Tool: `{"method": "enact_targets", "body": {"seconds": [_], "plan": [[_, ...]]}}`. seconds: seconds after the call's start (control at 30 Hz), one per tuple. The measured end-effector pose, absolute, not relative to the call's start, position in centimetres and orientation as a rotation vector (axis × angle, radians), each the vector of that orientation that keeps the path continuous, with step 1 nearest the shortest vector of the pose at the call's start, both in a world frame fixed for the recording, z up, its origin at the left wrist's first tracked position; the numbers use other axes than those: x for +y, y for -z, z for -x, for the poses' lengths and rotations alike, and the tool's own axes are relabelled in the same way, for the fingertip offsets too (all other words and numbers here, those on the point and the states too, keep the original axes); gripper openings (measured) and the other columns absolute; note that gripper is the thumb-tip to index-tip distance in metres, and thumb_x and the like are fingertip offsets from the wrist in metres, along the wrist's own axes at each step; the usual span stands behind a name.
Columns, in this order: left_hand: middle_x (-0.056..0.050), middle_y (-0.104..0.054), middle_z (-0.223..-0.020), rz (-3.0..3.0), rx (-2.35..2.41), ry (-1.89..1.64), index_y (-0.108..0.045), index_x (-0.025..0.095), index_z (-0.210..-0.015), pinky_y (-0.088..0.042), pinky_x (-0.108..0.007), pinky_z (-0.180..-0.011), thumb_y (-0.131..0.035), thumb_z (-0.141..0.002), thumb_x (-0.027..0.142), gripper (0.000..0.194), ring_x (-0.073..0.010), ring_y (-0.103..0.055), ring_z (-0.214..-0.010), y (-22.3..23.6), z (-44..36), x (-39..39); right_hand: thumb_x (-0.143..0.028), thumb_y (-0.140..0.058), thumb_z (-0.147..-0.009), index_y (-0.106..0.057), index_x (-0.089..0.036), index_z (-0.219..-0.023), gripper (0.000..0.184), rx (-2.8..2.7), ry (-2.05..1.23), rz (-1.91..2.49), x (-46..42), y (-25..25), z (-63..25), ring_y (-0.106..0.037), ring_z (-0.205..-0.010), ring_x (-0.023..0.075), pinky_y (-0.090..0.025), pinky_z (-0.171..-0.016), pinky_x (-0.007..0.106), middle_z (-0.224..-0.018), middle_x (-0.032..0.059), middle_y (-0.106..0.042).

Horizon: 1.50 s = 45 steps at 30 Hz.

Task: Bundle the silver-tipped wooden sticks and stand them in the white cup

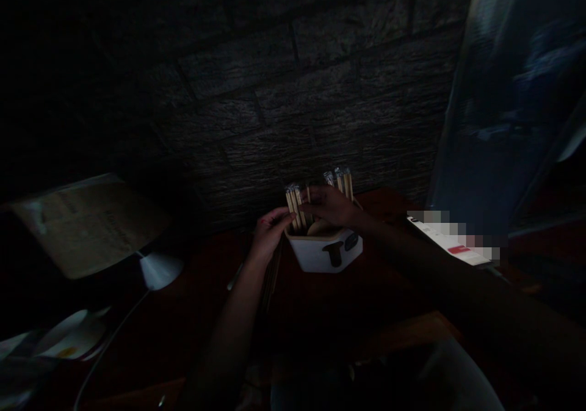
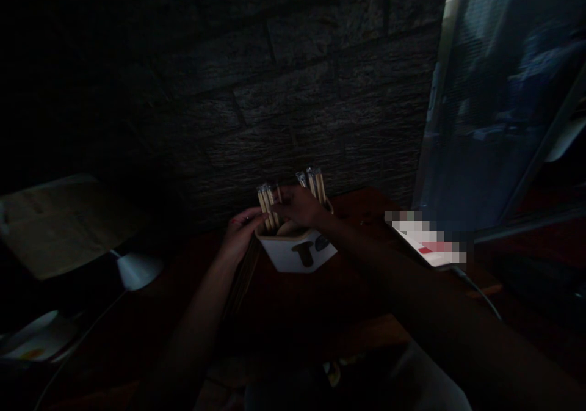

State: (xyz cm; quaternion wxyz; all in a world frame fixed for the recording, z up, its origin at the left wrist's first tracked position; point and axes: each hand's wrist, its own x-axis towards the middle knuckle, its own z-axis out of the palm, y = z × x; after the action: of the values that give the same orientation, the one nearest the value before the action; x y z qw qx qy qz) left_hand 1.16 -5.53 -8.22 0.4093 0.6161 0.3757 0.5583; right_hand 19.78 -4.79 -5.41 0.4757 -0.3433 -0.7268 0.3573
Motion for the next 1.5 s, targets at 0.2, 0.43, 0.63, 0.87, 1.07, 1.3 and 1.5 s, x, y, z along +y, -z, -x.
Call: {"method": "enact_targets", "body": {"seconds": [0.2, 0.43, 0.63, 0.87, 1.07, 1.3, 1.5], "plan": [[-0.006, -0.074, -0.093, -1.421, 0.917, -1.402, -0.075, 0.017, -0.088, -0.044, -0.034, -0.090, -0.079, -0.064, 0.031, 0.028, -0.0219, -0.065, -0.093, 8.12, -1.53, -5.48, -0.028, -0.067, -0.078, -0.060, -0.019, -0.090, 0.016, -1.787, -0.859, 0.825, -4.89, 5.35, -19.79, -0.057, -0.059, 0.0105, -0.045, -0.051, 0.023, -0.083, 0.0018, -0.066], [-0.007, -0.074, -0.091, -1.336, 0.907, -1.392, -0.075, 0.016, -0.087, -0.046, -0.034, -0.086, -0.081, -0.060, 0.034, 0.033, -0.0222, -0.066, -0.091, 7.79, -1.84, -5.70, -0.030, -0.065, -0.079, -0.060, -0.019, -0.093, 0.018, -1.819, -0.846, 0.798, -5.01, 5.16, -19.87, -0.054, -0.056, 0.0091, -0.042, -0.052, 0.022, -0.077, -0.0011, -0.065], [-0.005, -0.074, -0.096, -1.391, 0.940, -1.433, -0.074, 0.018, -0.093, -0.045, -0.033, -0.089, -0.079, -0.064, 0.034, 0.034, -0.0212, -0.065, -0.093, 8.12, -1.58, -5.32, -0.032, -0.064, -0.080, -0.060, -0.019, -0.092, 0.018, -1.853, -0.808, 0.830, -4.77, 5.37, -19.98, -0.056, -0.059, 0.0104, -0.043, -0.054, 0.023, -0.079, 0.0006, -0.067], [-0.004, -0.074, -0.091, -1.491, 1.032, -1.508, -0.076, 0.018, -0.089, -0.044, -0.033, -0.090, -0.077, -0.067, 0.037, 0.029, -0.0220, -0.064, -0.093, 8.23, -1.23, -5.17, -0.030, -0.066, -0.079, -0.062, -0.019, -0.095, 0.019, -1.826, -0.807, 0.812, -4.85, 5.33, -19.96, -0.059, -0.066, 0.0123, -0.045, -0.059, 0.024, -0.080, 0.0007, -0.067], [-0.006, -0.074, -0.094, -1.499, 1.021, -1.514, -0.076, 0.018, -0.092, -0.046, -0.034, -0.087, -0.075, -0.069, 0.040, 0.032, -0.0226, -0.066, -0.091, 8.34, -1.28, -5.15, -0.031, -0.067, -0.078, -0.062, -0.019, -0.094, 0.021, -1.801, -0.827, 0.815, -4.80, 5.35, -19.95, -0.055, -0.060, 0.0111, -0.041, -0.055, 0.024, -0.073, -0.0013, -0.064], [-0.007, -0.075, -0.094, -1.429, 0.959, -1.515, -0.076, 0.017, -0.092, -0.047, -0.034, -0.088, -0.077, -0.067, 0.041, 0.034, -0.0225, -0.067, -0.092, 8.70, -1.27, -4.72, -0.029, -0.069, -0.076, -0.061, -0.018, -0.091, 0.020, -1.742, -0.883, 0.756, -4.79, 5.34, -19.85, -0.056, -0.062, 0.0108, -0.044, -0.060, 0.024, -0.073, -0.0019, -0.063], [-0.007, -0.075, -0.095, -1.453, 0.971, -1.474, -0.076, 0.017, -0.092, -0.045, -0.035, -0.091, -0.078, -0.067, 0.038, 0.033, -0.0240, -0.066, -0.096, 8.35, -1.23, -5.12, -0.028, -0.069, -0.075, -0.062, -0.018, -0.091, 0.020, -1.780, -0.858, 0.781, -4.51, 5.56, -19.85, -0.062, -0.073, 0.0142, -0.048, -0.066, 0.026, -0.081, 0.0010, -0.067]]}}
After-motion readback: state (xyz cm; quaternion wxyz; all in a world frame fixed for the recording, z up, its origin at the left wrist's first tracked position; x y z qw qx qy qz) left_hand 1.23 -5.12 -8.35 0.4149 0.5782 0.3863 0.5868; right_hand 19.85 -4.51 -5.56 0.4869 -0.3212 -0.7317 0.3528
